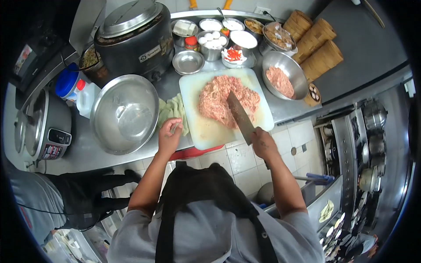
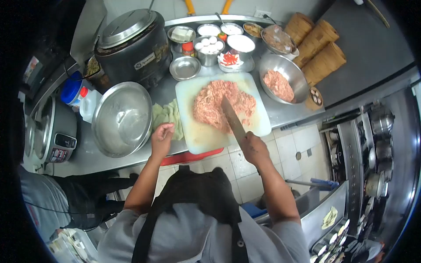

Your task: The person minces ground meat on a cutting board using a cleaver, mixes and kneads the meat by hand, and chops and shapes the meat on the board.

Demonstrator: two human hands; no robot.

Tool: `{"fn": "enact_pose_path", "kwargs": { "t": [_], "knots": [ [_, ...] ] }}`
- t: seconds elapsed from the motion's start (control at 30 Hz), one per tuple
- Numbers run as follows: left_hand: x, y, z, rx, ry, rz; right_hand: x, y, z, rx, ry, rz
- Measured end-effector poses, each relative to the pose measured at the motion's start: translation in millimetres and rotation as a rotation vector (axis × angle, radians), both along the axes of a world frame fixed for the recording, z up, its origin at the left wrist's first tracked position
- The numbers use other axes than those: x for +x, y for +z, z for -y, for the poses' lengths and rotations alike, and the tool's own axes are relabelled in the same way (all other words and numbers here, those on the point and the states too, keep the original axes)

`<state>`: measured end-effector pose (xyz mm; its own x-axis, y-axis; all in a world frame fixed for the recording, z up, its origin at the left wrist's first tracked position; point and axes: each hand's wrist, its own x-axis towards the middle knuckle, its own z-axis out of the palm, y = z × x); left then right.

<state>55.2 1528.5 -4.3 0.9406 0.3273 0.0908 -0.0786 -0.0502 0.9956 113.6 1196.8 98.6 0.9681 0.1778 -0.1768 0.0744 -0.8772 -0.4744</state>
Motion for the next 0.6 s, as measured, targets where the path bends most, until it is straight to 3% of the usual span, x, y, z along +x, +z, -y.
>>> {"fn": "enact_pose_path", "kwargs": {
  "t": [0.07, 0.13, 0.2, 0.23, 0.27, 0.33, 0.4, 0.53, 0.6],
  "knots": [
    [-17, -8, -2, -0.004, 0.014, -0.049, -7, 47, -6, 0.047, -0.015, 0.057],
    [-14, -13, -6, -0.038, 0.027, -0.031, -7, 98, -28, 0.19, -0.208, 0.106],
    [-19, -6, -5, -0.02, 0.032, -0.067, -11, 105, -37, 0.355, -0.231, 0.333],
    [-20, -4, -4, -0.011, 0.036, -0.083, -9, 82, -39, 0.332, -0.216, 0.562],
    [-21, -5, -3, -0.022, 0.041, -0.073, -11, 55, -40, 0.377, -0.301, 0.529],
    [-21, -7, -2, -0.045, 0.052, -0.046, -18, 5, -29, 0.016, -0.234, 0.197],
    [-29, -5, -1, -0.004, 0.068, -0.093, -11, -41, 8, -0.103, 0.051, -0.136],
    [-28, -6, -9, 0.01, 0.069, -0.067, 5, 61, -22, -0.041, 0.004, 0.07],
    [-27, -3, -9, -0.036, 0.053, -0.052, 14, 99, -42, 0.15, -0.073, 0.216]
  ]
}}
